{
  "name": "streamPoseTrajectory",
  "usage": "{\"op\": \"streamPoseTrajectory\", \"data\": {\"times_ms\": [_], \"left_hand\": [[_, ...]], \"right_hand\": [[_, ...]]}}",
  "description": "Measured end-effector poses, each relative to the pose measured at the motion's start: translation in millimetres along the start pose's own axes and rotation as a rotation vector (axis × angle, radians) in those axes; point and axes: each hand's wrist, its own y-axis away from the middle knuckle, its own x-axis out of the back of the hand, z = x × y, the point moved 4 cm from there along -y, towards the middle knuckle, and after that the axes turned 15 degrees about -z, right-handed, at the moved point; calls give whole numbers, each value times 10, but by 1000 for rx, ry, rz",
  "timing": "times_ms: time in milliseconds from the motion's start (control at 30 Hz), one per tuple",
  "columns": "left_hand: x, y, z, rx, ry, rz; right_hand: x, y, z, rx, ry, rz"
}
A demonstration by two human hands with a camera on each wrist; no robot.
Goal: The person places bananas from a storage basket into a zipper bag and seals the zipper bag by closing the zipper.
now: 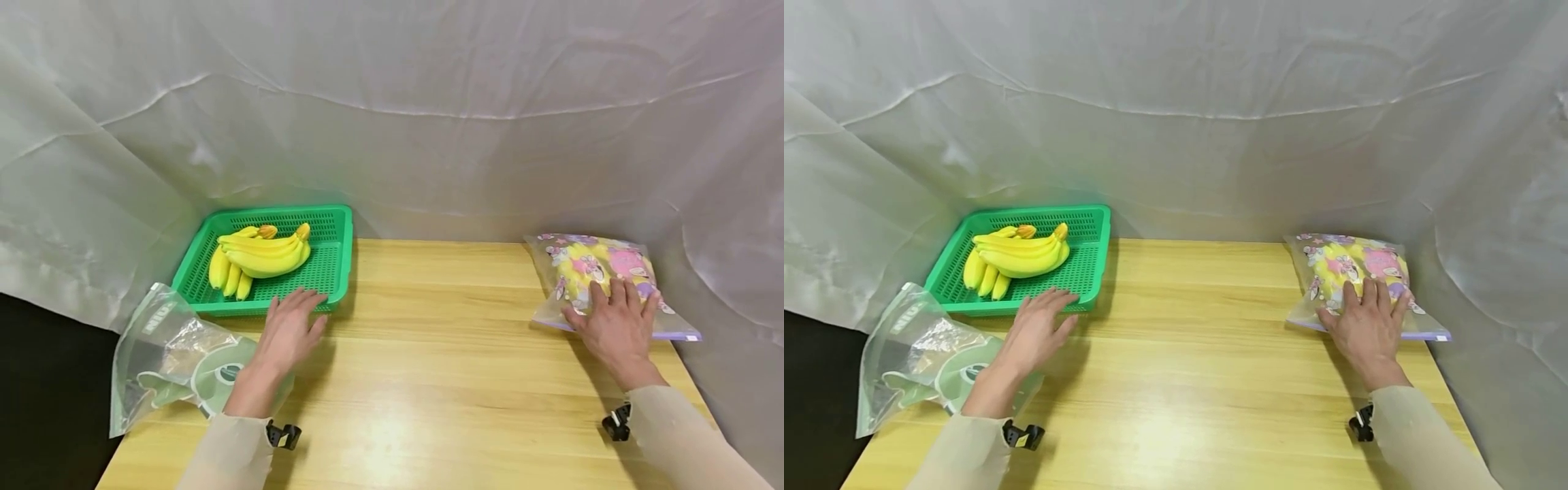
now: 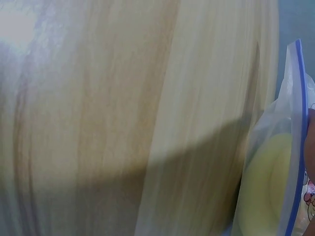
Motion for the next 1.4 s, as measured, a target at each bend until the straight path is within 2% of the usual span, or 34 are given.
{"op": "streamPoseTrajectory", "data": {"times_ms": [133, 233, 300, 400, 467, 533, 633, 700, 800, 933, 1033, 1133, 1300, 1400], "left_hand": [[87, 100, -69, 32, 23, 74], [250, 222, -173, 94, 43, 192], [384, 325, -271, 175, 56, 269], [545, 474, -447, 345, 99, 316], [582, 547, -565, 463, 143, 275], [561, 592, -672, 564, 182, 197], [461, 623, -785, 656, 221, 64], [400, 631, -828, 691, 238, 4], [337, 617, -837, 697, 260, -36], [303, 577, -732, 630, 279, -62], [287, 570, -565, 573, 319, -107], [260, 579, -356, 525, 352, -179], [176, 595, -6, 427, 345, -306], [109, 588, 179, 375, 331, -354]], "right_hand": [[-16, 3, 6, -2, 10, -4], [-20, 5, 2, -1, 13, -2], [-13, 7, -10, 3, 11, 3], [5, 12, -30, 5, 7, 14], [17, 15, -40, 6, 7, 22], [19, 14, -44, 4, 10, 25], [16, 12, -50, 6, 10, 28], [10, 10, -54, 8, 6, 25], [-1, 11, -60, 11, -5, 23], [-11, 19, -60, 9, -14, 29], [-4, 24, -58, 9, -19, 39], [5, 27, -59, 10, -23, 43], [7, 30, -52, 3, -20, 39], [7, 33, -51, 3, -18, 42]]}}
